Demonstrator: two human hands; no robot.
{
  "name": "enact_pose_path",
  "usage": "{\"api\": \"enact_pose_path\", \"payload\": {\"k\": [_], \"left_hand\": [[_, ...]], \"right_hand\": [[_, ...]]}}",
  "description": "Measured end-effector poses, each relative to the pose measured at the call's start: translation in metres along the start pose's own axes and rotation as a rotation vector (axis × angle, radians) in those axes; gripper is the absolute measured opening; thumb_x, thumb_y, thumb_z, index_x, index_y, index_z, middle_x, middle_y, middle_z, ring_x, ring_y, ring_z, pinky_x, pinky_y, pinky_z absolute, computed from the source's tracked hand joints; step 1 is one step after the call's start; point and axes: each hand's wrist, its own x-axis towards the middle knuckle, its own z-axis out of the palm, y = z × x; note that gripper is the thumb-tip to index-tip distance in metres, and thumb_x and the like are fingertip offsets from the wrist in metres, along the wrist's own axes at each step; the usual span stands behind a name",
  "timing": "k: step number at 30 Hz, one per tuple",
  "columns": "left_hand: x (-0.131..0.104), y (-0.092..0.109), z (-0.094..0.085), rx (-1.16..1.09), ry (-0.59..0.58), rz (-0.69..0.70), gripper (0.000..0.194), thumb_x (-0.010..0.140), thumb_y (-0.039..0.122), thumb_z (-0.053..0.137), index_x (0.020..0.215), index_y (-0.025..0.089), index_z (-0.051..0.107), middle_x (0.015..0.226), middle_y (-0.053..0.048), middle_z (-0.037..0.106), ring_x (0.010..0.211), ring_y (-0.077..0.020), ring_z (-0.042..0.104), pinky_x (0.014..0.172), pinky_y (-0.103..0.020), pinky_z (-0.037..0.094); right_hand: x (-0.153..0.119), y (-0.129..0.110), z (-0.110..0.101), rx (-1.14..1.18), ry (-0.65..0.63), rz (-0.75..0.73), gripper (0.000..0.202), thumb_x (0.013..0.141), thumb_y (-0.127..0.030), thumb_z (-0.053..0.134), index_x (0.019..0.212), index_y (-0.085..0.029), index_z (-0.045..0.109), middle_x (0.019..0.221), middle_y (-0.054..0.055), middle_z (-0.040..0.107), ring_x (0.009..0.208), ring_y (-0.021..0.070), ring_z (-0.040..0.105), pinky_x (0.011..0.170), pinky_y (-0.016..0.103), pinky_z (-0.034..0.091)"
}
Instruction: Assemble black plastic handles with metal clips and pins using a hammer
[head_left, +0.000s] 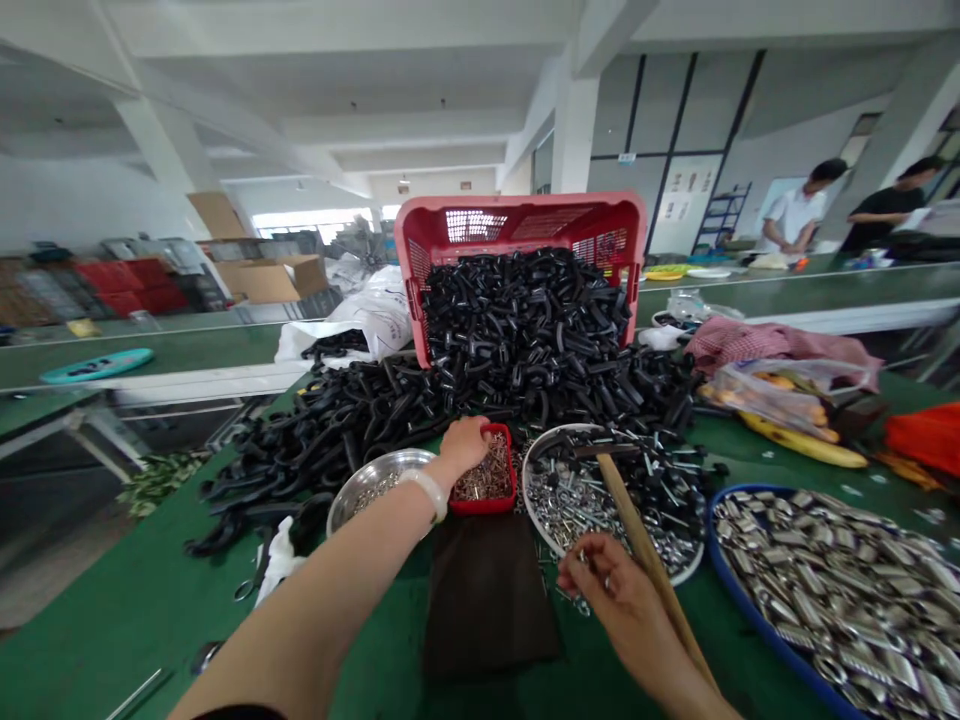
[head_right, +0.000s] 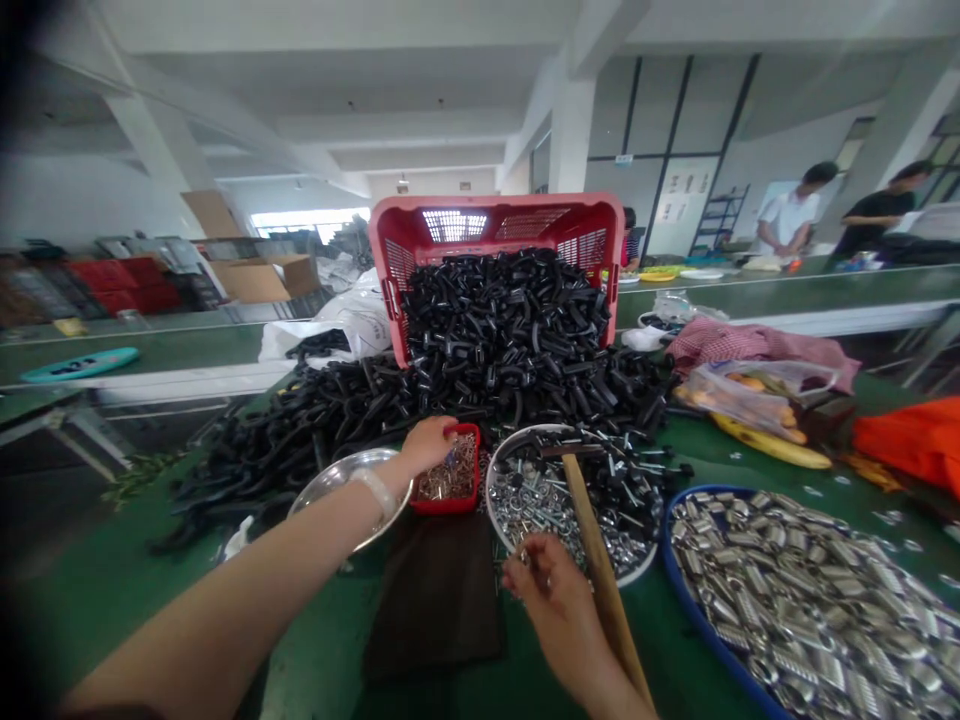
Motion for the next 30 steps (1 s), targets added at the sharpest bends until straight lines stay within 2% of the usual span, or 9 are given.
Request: {"api": "enact_pose_path", "payload": {"k": [4,8,13,17,20,22,26,28,30], "left_hand": [[0.056,-0.004,0.014,0.086,-0.05,-0.036,0.034,0.078,0.034,0.051,0.107,0.019,0.058,0.121,-0.011,0.053,0.115,-0.0269,0.044,0.096,-0.038,0.03],[0.088,-0.011,0.031,0.083,-0.115,-0.128,0.037,0.073,0.036,0.055,0.103,0.015,0.061,0.117,-0.015,0.056,0.109,-0.0302,0.049,0.09,-0.038,0.036],[0.103,-0.025,0.03,-0.016,-0.121,-0.241,0.033,0.058,0.034,0.068,0.083,0.011,0.066,0.093,-0.017,0.066,0.092,-0.0312,0.059,0.076,-0.033,0.045],[0.099,-0.025,0.011,-0.204,0.031,-0.262,0.038,0.07,0.037,0.06,0.099,0.012,0.058,0.099,-0.014,0.063,0.087,-0.0239,0.062,0.071,-0.029,0.048],[0.08,-0.018,-0.014,-0.393,0.117,-0.225,0.039,0.083,0.042,0.041,0.111,0.015,0.049,0.104,-0.011,0.06,0.08,-0.0143,0.063,0.067,-0.023,0.05],[0.055,-0.013,-0.029,-0.633,0.058,-0.157,0.036,0.084,0.042,0.04,0.107,0.016,0.052,0.103,-0.008,0.061,0.081,-0.0129,0.063,0.07,-0.022,0.051],[-0.021,-0.003,-0.035,-1.238,-0.381,-0.082,0.045,0.08,0.053,0.041,0.093,0.013,0.058,0.098,-0.011,0.062,0.091,-0.0211,0.061,0.081,-0.032,0.048],[-0.058,0.002,-0.029,-1.281,-0.536,-0.113,0.053,0.076,0.061,0.04,0.091,0.013,0.058,0.096,-0.012,0.062,0.09,-0.0232,0.061,0.084,-0.035,0.047],[-0.083,0.004,-0.023,-1.232,-0.587,-0.091,0.051,0.074,0.06,0.045,0.093,0.014,0.057,0.098,-0.012,0.061,0.091,-0.0236,0.06,0.086,-0.037,0.045]], "right_hand": [[-0.001,-0.005,0.0,0.029,-0.005,0.06,0.028,0.071,-0.047,0.059,0.078,-0.02,0.051,0.072,0.002,0.057,0.068,0.017,0.059,0.065,0.03,0.048],[0.001,-0.008,-0.007,0.032,-0.007,0.116,0.03,0.072,-0.049,0.058,0.079,-0.02,0.051,0.074,0.003,0.058,0.068,0.0163,0.059,0.064,0.029,0.048],[-0.002,-0.003,-0.013,-0.008,-0.017,0.126,0.024,0.076,-0.044,0.055,0.08,-0.021,0.051,0.072,0.002,0.058,0.068,0.0154,0.058,0.064,0.029,0.047],[-0.003,0.0,-0.015,0.005,-0.025,0.099,0.022,0.077,-0.043,0.053,0.083,-0.022,0.051,0.073,0.002,0.058,0.069,0.0159,0.058,0.064,0.029,0.047],[-0.003,-0.001,-0.017,0.03,0.003,0.068,0.024,0.075,-0.045,0.055,0.081,-0.022,0.052,0.073,0.003,0.059,0.068,0.0168,0.059,0.062,0.029,0.048],[-0.002,-0.003,-0.017,0.055,0.048,0.065,0.026,0.073,-0.047,0.057,0.08,-0.022,0.052,0.072,0.003,0.059,0.066,0.0173,0.059,0.061,0.03,0.048],[-0.001,-0.004,-0.017,0.138,0.094,0.056,0.028,0.071,-0.046,0.06,0.081,-0.022,0.051,0.072,0.003,0.06,0.066,0.0172,0.059,0.063,0.032,0.048],[-0.002,-0.002,-0.018,0.167,0.09,0.041,0.026,0.071,-0.044,0.06,0.081,-0.022,0.051,0.073,0.003,0.061,0.066,0.017,0.059,0.064,0.032,0.048],[-0.003,0.001,-0.018,0.176,0.094,0.024,0.025,0.072,-0.044,0.06,0.081,-0.022,0.051,0.074,0.003,0.061,0.066,0.0169,0.059,0.063,0.033,0.048]]}}
